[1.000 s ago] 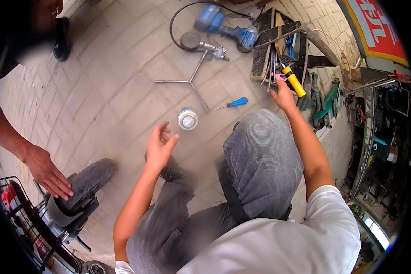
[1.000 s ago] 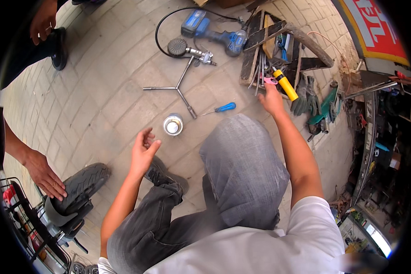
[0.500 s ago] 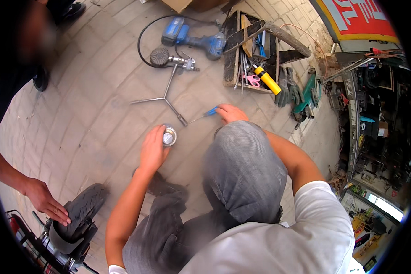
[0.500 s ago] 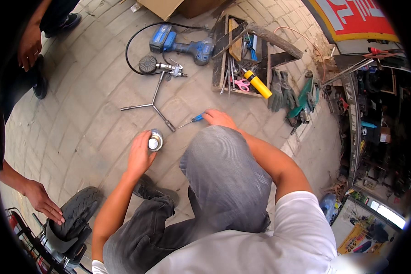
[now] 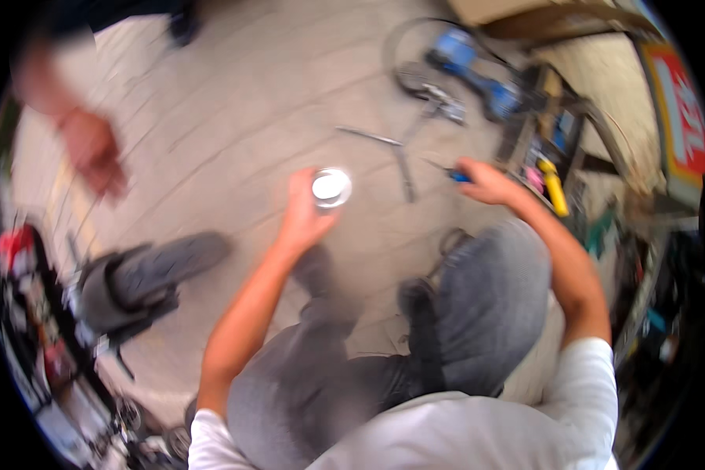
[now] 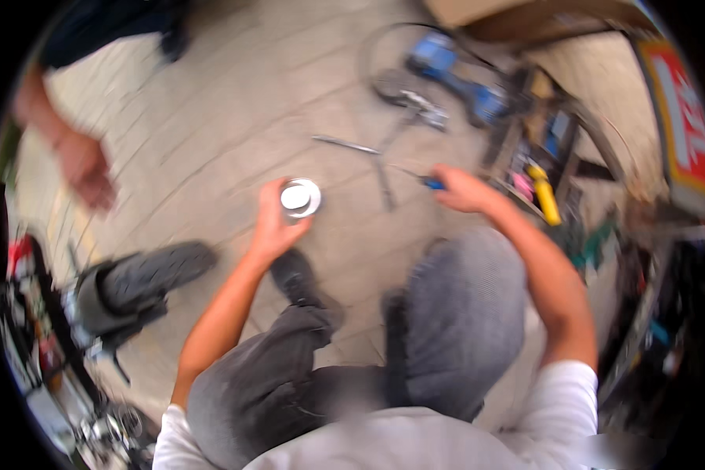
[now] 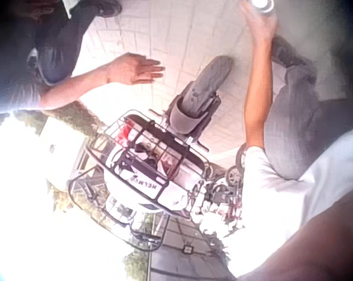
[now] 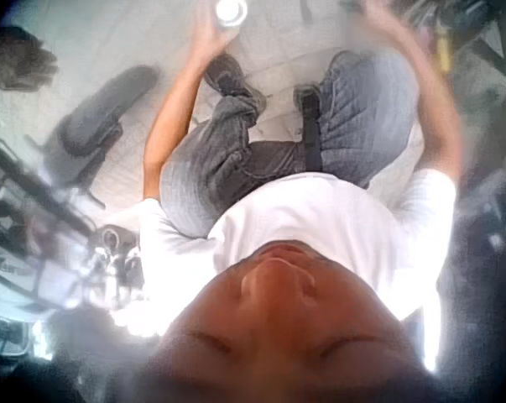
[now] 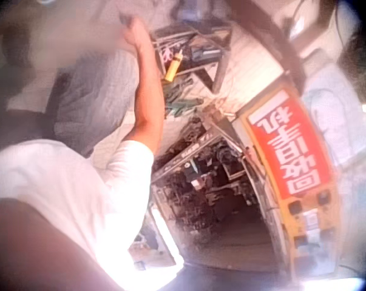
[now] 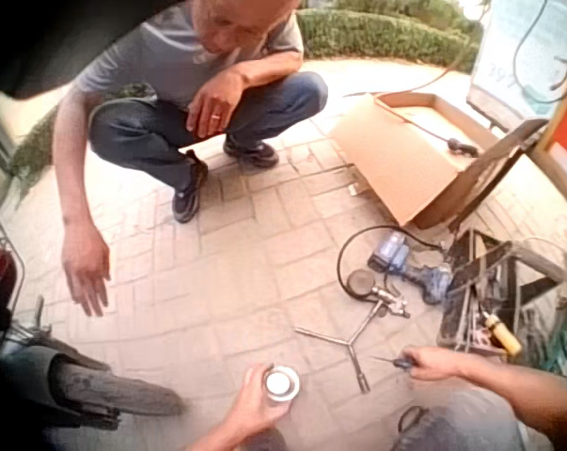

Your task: The person selects tools from a workbench and then squats to work on the front tire of a scooter. They use a T-handle wrench to loosen a bolt on the tire and then use a screwdriver to manipulate a small component near the valve stem.

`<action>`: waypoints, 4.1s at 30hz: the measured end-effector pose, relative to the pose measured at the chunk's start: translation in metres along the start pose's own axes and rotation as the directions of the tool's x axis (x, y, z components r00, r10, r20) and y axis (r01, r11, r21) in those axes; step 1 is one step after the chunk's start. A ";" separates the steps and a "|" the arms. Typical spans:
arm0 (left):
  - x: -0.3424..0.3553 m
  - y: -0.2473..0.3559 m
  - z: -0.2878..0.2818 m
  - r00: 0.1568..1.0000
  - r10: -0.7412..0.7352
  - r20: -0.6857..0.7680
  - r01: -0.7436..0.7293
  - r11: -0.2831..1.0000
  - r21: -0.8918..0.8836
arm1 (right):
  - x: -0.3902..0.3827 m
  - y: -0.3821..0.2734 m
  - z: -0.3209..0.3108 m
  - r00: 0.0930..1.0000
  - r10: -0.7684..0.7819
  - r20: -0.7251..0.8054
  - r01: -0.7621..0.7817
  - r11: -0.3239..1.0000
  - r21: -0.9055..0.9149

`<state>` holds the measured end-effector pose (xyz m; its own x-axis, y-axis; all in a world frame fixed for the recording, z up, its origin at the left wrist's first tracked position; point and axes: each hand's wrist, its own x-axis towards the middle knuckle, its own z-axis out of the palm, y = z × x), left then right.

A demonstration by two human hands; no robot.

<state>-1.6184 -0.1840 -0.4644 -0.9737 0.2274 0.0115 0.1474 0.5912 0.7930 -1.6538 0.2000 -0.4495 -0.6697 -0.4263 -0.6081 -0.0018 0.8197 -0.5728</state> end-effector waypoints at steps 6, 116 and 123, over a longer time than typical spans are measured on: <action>-0.011 0.020 -0.015 0.997 -0.039 -0.064 0.031 0.992 -0.122 | 0.034 -0.164 -0.035 0.991 -0.117 -0.063 0.122 0.988 0.093; -0.008 0.080 -0.037 0.968 -0.213 -0.131 0.243 0.925 0.293 | 0.079 -0.241 0.027 0.970 0.077 -0.230 -0.092 0.994 -0.058; 0.002 0.088 -0.045 0.958 -0.241 -0.153 0.272 0.932 0.241 | 0.078 -0.242 0.017 0.962 -0.027 -0.270 0.023 1.000 -0.018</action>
<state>-1.6152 -0.1662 -0.3671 -0.9953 -0.0426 -0.0868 -0.0861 0.7991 0.5950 -1.6924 -0.0380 -0.3676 -0.8452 -0.3289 -0.4213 -0.0301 0.8163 -0.5768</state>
